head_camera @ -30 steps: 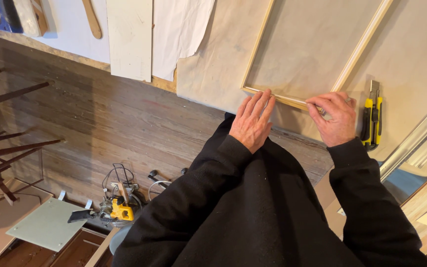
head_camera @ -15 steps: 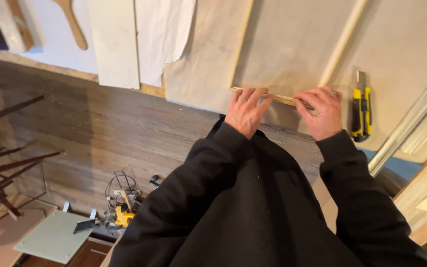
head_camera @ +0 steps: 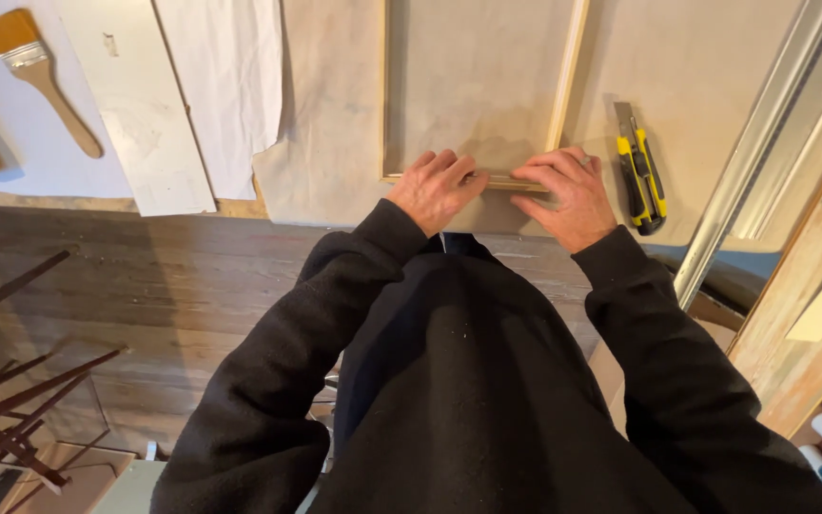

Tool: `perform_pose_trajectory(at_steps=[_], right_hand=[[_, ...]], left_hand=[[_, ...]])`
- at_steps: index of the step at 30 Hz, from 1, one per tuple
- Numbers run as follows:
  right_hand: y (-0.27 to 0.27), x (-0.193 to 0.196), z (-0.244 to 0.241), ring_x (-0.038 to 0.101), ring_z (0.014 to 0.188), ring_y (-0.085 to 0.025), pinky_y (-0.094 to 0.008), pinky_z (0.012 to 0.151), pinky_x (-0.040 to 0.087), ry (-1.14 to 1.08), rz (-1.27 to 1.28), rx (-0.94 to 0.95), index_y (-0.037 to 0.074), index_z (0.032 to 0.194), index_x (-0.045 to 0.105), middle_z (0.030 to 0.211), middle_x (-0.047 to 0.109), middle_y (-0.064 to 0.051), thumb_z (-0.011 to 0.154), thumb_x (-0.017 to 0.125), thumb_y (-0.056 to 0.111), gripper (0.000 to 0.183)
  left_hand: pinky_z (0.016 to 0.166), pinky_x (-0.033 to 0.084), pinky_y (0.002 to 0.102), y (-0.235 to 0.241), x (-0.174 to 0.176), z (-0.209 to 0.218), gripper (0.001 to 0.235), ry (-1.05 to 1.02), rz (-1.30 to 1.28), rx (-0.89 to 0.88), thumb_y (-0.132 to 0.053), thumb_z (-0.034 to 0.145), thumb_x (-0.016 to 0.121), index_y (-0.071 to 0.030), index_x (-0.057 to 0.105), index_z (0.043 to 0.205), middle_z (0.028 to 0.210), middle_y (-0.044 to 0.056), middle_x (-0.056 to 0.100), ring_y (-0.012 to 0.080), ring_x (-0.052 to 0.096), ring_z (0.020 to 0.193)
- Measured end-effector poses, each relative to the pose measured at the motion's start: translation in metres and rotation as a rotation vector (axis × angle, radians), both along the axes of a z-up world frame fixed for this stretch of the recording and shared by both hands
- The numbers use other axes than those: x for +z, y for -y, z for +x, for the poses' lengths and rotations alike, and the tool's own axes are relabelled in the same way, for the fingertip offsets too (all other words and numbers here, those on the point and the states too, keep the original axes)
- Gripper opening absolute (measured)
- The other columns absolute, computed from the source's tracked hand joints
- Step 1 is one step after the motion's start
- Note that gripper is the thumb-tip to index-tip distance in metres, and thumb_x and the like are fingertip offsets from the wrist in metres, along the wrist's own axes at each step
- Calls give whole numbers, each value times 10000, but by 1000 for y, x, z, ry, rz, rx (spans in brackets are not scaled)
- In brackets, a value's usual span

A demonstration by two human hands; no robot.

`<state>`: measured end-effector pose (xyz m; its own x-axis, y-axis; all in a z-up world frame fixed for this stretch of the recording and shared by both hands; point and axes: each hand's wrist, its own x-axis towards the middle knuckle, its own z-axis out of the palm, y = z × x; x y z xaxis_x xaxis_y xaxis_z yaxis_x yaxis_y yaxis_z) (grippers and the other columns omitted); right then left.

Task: Assembling a picture frame by measuring, trimming, and fitting wooden spacers inside the frame.

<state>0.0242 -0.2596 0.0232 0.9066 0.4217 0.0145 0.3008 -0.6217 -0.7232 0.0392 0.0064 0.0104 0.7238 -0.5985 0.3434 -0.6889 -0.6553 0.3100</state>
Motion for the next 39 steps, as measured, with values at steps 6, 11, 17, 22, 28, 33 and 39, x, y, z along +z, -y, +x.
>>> perform_pose_trajectory(at_steps=[6,11,17,22,28,33,39], right_hand=[[7,-1,5,612,1160,-199,-394,984,406,-4,-86,61,197,1162,772,1166,696,51,921,883,196,265],[8,7,10,615,1182,-194,-397,1032,404,-2,-122,93,189,1151,762,1163,698,46,933,864,175,242],[12,5,14,617,1171,-159,-386,1055,404,-10,-164,135,214,1126,780,1148,703,75,952,859,246,194],[13,6,13,612,1164,-159,-386,1059,405,-23,-161,138,227,1138,769,1155,692,80,969,842,261,187],[15,2,13,601,1163,-134,-368,1069,394,-24,-192,148,253,1129,768,1153,679,100,978,829,297,169],[14,3,12,600,1158,-136,-381,1066,390,-35,-212,145,250,1147,772,1147,677,95,979,831,308,186],[14,4,12,595,1152,-129,-376,1057,389,-18,-233,147,276,1141,778,1141,665,102,972,831,325,184]], left_hand=[[644,482,359,-1,-4,2,120,17,11,-44,-78,1008,651,-189,660,964,896,14,464,245,575,765],[650,496,372,-2,-9,3,86,18,17,-72,-86,994,672,-170,688,982,902,30,473,257,589,771],[667,491,369,-2,-12,5,78,51,16,-76,-91,1007,666,-165,691,993,903,33,457,256,576,773],[674,500,366,-3,-14,3,56,21,17,-78,-109,998,683,-163,699,995,905,28,463,252,586,791],[681,510,374,-3,-18,3,93,-1,10,-90,-85,996,679,-156,713,1046,915,42,475,258,590,792],[682,525,362,-5,-12,3,124,-44,9,-86,-60,1007,670,-159,724,1058,916,27,472,244,590,782],[680,512,368,-5,-11,4,108,-16,17,-87,-75,1002,666,-163,708,1047,924,31,468,249,583,800]])
